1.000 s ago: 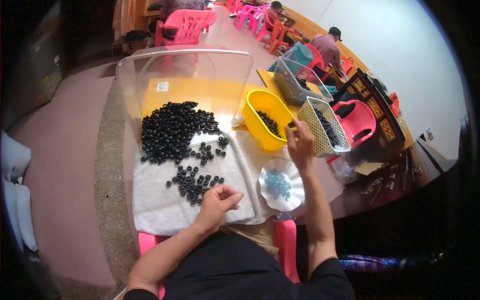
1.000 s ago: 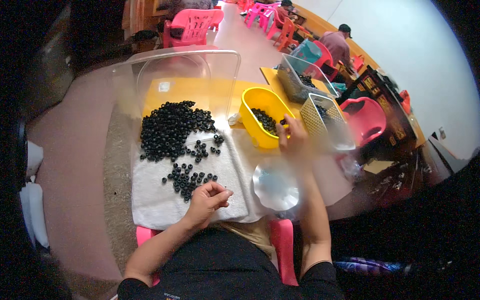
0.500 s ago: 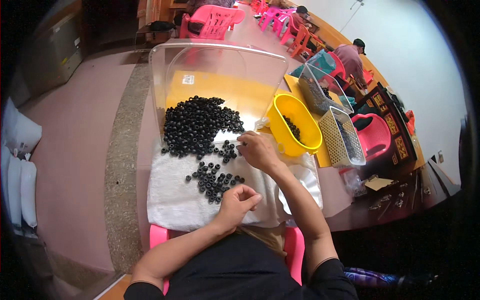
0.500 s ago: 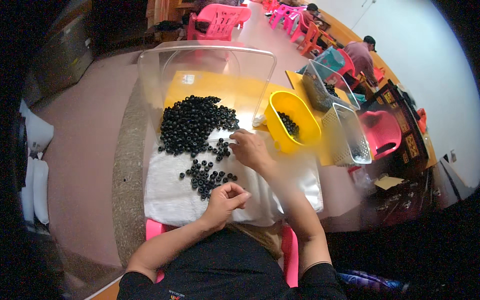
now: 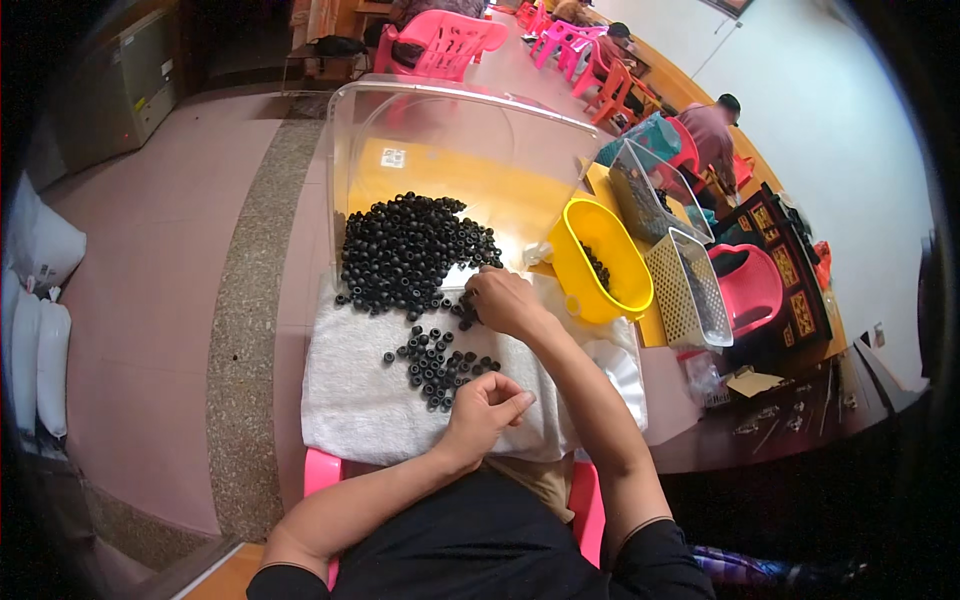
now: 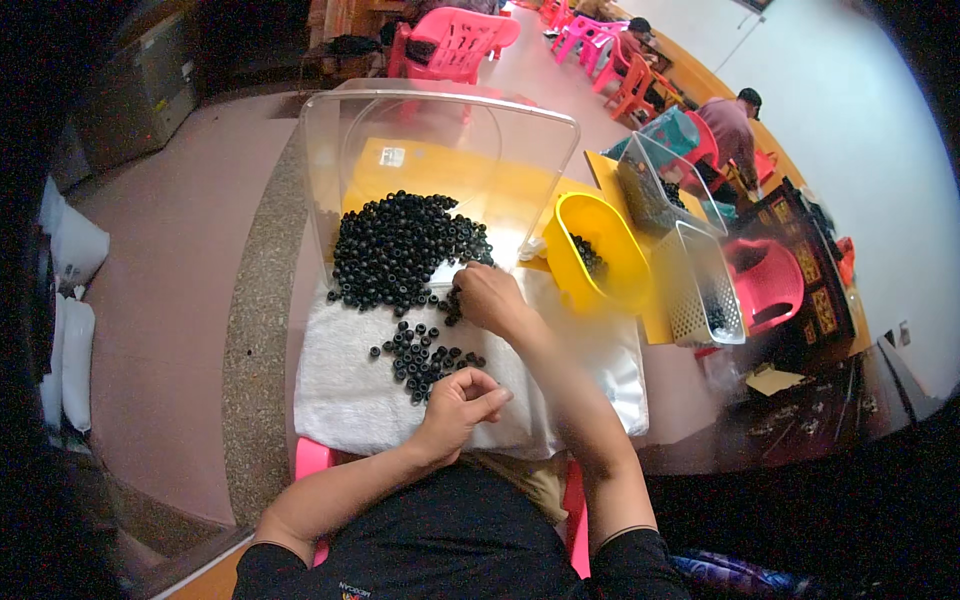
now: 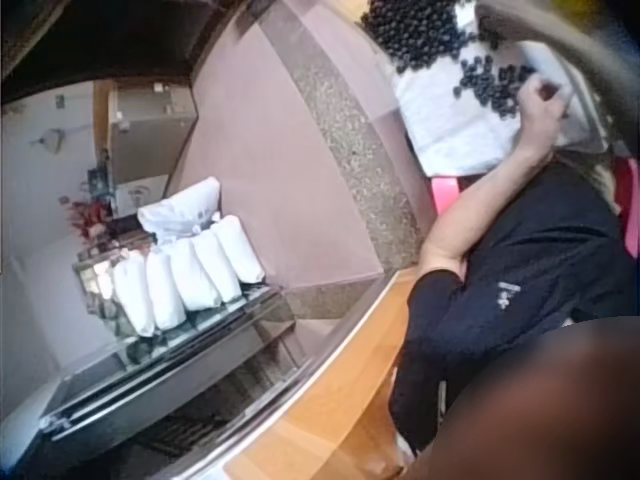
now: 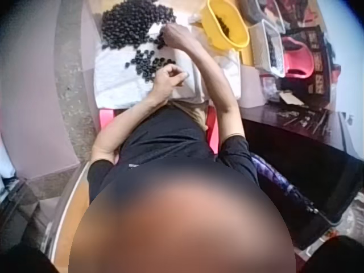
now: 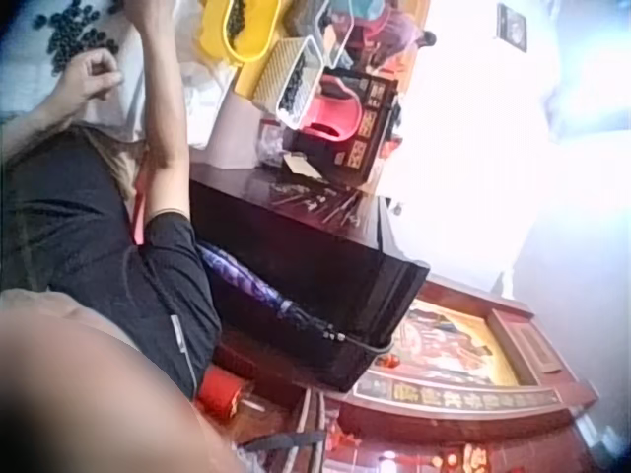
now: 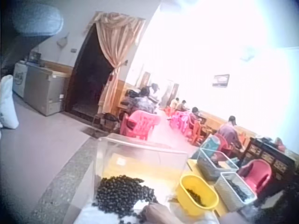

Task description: Inspect and sort individual black beads by hand at a workbench.

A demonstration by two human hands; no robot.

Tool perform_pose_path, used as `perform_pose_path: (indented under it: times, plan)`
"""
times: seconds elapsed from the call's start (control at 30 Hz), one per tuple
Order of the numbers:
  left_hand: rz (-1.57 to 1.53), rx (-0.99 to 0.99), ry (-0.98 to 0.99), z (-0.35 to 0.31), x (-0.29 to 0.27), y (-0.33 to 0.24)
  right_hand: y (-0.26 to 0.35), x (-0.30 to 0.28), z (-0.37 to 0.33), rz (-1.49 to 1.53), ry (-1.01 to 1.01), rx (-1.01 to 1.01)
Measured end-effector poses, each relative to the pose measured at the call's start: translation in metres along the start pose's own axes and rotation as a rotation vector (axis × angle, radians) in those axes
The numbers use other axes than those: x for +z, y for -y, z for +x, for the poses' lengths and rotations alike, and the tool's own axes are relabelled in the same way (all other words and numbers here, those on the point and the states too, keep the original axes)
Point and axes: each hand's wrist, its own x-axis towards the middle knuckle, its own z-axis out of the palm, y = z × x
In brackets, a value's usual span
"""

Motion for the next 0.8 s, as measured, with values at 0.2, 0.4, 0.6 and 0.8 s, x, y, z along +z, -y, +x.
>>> perform_pose_path:
  times: [0.2,0.4,0.6,0.8]
  plan:
    - [0.007,-0.012,-0.019,0.0,0.002,-0.002,-0.001,-0.002,-0.016,0.038,-0.053,-0.027]
    - [0.014,0.008,-0.056,0.0,0.0,-0.003,-0.007,0.005,-0.035,0.185,-0.177,-0.071]
    - [-0.033,0.049,-0.154,0.004,-0.004,-0.006,-0.009,0.01,-0.074,0.686,-0.334,-0.107]
    - [-0.165,0.031,-0.234,0.005,-0.006,-0.015,0.006,-0.002,-0.124,1.182,-0.196,-0.07]
